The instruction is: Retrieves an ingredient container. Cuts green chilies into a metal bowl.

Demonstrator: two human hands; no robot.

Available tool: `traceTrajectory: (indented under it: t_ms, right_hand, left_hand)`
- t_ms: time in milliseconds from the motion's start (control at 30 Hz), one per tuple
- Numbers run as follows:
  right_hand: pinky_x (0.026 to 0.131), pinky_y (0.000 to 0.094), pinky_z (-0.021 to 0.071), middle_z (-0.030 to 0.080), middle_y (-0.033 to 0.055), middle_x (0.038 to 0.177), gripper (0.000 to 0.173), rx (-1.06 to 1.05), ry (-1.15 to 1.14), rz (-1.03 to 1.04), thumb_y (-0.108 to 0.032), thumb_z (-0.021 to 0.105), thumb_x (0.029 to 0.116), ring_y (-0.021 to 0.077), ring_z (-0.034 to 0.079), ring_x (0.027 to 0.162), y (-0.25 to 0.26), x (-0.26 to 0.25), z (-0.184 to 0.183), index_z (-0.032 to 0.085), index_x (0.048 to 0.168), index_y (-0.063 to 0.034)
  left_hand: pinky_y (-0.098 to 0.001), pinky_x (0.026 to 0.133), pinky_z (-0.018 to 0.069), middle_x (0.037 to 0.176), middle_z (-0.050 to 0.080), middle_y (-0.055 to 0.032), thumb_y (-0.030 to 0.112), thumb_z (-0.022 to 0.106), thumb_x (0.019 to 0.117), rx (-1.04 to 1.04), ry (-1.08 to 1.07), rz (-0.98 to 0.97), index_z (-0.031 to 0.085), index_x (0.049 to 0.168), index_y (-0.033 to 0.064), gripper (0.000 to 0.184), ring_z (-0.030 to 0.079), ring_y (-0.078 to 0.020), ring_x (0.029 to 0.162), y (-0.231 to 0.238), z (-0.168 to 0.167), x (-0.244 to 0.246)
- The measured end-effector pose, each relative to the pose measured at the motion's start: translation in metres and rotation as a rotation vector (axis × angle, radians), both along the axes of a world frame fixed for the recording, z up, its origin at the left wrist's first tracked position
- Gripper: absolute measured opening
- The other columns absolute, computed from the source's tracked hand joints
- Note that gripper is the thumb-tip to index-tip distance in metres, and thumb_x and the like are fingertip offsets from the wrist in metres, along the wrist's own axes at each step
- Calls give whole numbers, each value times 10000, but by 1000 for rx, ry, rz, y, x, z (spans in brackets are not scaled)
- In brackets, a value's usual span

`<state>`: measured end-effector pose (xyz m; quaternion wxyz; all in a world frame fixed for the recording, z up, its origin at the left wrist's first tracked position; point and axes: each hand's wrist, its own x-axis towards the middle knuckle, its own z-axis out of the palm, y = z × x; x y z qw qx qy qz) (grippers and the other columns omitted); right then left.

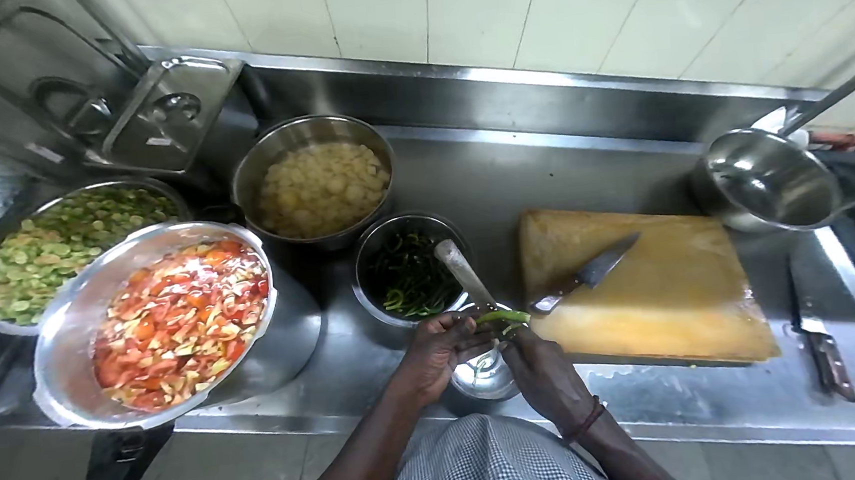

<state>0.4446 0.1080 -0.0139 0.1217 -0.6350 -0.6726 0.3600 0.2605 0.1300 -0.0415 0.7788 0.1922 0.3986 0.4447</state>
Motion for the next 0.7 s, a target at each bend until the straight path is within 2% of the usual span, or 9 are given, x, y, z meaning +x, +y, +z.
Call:
traceTrajectory:
  t_ms: [167,367,467,533,600,700]
  right_hand:
    - [663,407,523,598,67,729,262,-30,-8,32,-277,493,1075,206,615,673,2,-2,2,647,1042,-68]
    - [728,443,541,639,97,809,269,-107,-107,129,-281,479,1076,251,659,765,6,-5,5,640,1084,-66]
    - [729,435,543,641,95,808,260,-115,-113,147,-274,478,1072,243,662,764,7,-6,3,636,1095,-69]
    - [676,415,524,607,85,775,257,-172,-44,131,-281,478,1076,222,624,700,9,-3,-1,626,1075,-72]
    - [528,331,483,539,53,695,266,-288,134,73,-298,472,1083,160,542,544,12,3,-5,607,1038,-73]
    - [414,238,414,471,13,630,199,-552,605,-88,-244,483,1085,95,435,438,15,14,-5,539,1009,-69]
  left_hand:
    - [-410,784,635,924,731,-183,3,585,1011,8,93,83,667,961,-35,104,743,-262,805,-3,2,7]
    - [-399,757,633,858,713,-168,3,614,994,-33,112,85,655,925,-38,90,726,-241,746,-4,2,8]
    - [-390,754,629,852,701,-161,7,621,991,-58,110,79,650,919,-37,89,713,-229,738,-3,1,9]
    - [-376,756,622,841,696,-150,17,622,993,-60,102,57,647,901,-31,106,702,-214,734,-4,0,9]
    - [-373,758,619,838,690,-142,39,630,994,-46,103,34,652,906,-30,114,693,-209,729,-2,0,9]
    - [-408,833,616,958,706,-133,196,562,1058,10,91,-18,670,1066,-2,225,714,-220,837,1,-1,1]
